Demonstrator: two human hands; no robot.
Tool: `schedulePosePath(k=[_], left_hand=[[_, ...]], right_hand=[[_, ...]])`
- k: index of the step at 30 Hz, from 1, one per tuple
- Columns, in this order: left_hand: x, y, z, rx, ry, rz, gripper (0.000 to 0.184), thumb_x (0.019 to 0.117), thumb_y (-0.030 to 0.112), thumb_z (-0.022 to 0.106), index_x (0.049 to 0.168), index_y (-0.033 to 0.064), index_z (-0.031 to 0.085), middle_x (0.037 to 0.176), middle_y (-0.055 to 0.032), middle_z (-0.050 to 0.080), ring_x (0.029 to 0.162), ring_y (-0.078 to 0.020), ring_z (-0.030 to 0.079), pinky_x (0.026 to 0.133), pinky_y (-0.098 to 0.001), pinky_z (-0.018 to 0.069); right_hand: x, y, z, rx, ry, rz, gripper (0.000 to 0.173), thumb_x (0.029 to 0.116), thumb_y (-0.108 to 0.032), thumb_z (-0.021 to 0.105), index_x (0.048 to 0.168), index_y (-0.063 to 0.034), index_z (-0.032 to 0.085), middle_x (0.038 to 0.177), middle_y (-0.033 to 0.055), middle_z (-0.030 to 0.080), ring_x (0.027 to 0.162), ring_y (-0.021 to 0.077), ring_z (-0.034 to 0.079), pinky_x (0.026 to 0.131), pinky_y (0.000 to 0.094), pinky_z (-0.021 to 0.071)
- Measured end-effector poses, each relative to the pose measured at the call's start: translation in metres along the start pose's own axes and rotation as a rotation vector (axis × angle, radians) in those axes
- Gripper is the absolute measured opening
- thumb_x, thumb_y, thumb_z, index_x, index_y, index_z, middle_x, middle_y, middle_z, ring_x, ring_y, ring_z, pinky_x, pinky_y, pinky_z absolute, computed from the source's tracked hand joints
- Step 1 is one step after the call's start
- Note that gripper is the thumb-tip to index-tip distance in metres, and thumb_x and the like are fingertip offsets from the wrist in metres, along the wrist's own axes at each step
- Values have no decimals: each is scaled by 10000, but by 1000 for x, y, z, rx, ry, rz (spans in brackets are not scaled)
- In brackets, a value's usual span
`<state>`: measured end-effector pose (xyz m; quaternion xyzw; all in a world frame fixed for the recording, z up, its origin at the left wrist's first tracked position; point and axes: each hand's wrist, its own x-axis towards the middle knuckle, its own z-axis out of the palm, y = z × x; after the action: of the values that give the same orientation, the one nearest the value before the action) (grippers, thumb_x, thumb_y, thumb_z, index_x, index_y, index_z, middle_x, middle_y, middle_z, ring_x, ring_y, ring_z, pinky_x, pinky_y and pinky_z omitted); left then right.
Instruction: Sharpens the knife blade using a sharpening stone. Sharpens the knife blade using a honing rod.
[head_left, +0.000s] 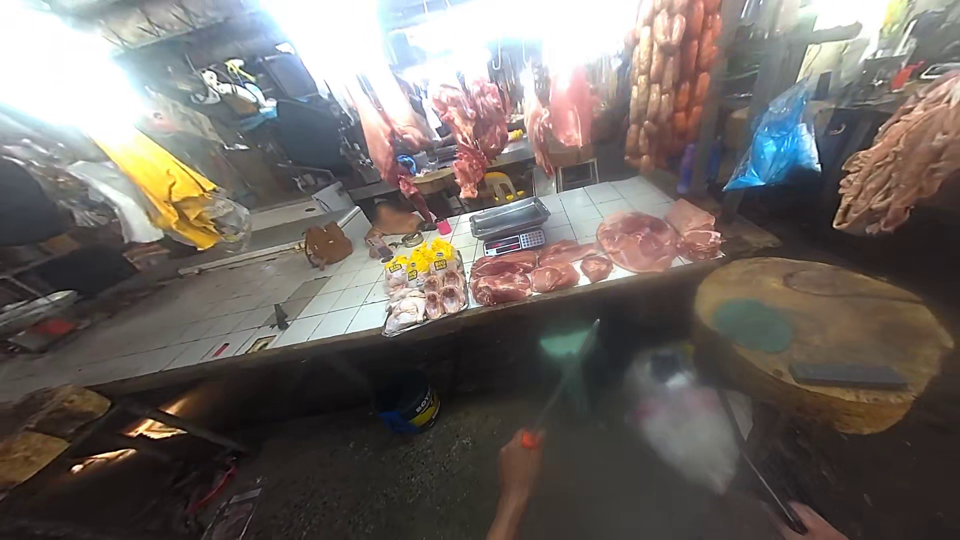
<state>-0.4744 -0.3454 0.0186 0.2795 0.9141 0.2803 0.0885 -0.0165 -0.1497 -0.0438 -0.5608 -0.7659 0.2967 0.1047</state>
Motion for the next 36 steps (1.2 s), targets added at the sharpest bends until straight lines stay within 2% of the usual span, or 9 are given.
schedulePosePath(k=[4,8,10,14,18,25,29,34,36], left_hand=[[36,38,18,-100,-122,13,456,1027,446,584,1063,9,712,1006,-184,712,978,-319,689,911,-529,534],[46,55,55,-72,-52,187,332,1015,294,624,1087,-17,717,1152,-169,712,1183,-276,645,1163,-432,404],[48,58,75,-86,-19,276,282,991,229,641,1077,-28,721,1173,-172,715,1230,-264,632,1238,-414,308],[39,71,88,-174,-20,306,302,1004,241,612,1106,-21,722,1226,-171,706,1293,-293,598,1216,-436,359],[35,76,93,-284,31,383,293,1015,219,612,1100,-37,726,1239,-194,705,1311,-304,597,1237,-434,333],[42,70,90,-302,56,402,265,1012,214,610,1096,-3,738,1215,-160,721,1293,-267,613,1224,-418,361],[47,76,90,-305,72,448,240,1022,191,588,1119,41,749,1239,-124,717,1323,-240,590,1238,-422,342],[57,85,85,-323,112,477,220,1013,171,606,1097,25,748,1232,-133,718,1329,-256,586,1223,-423,366],[62,90,79,-337,135,506,201,1005,150,610,1079,23,747,1209,-139,722,1320,-260,591,1222,-429,367]], right_hand=[[2,-42,-3,48,-49,-384,482,948,-525,681,951,-49,757,931,145,745,888,306,727,832,547,585],[-3,-89,0,53,-386,-417,453,917,-527,708,1090,-109,746,922,111,748,878,260,728,839,536,581],[-2,-115,2,85,-475,-422,496,922,-580,677,1054,-103,711,873,101,712,823,249,704,798,528,572],[-6,-187,-30,302,-454,-445,507,984,-617,571,1045,-124,674,782,42,671,708,187,676,709,452,579],[-14,-221,-46,652,-180,-582,434,1014,-546,590,1074,-123,672,755,-24,647,635,90,628,613,317,567],[-23,-177,-5,438,-200,-435,480,1000,-589,575,1065,-124,670,750,4,617,660,124,598,636,367,530],[-27,-196,-19,550,-17,-591,385,1025,-471,607,1064,-93,671,795,-13,638,685,59,605,635,280,542],[-19,-145,21,286,-204,-399,479,1020,-543,542,1133,-95,666,860,60,677,777,183,664,741,435,568],[-24,-150,10,319,-153,-422,465,1016,-538,557,1102,-93,663,808,37,647,719,151,631,683,394,549]])
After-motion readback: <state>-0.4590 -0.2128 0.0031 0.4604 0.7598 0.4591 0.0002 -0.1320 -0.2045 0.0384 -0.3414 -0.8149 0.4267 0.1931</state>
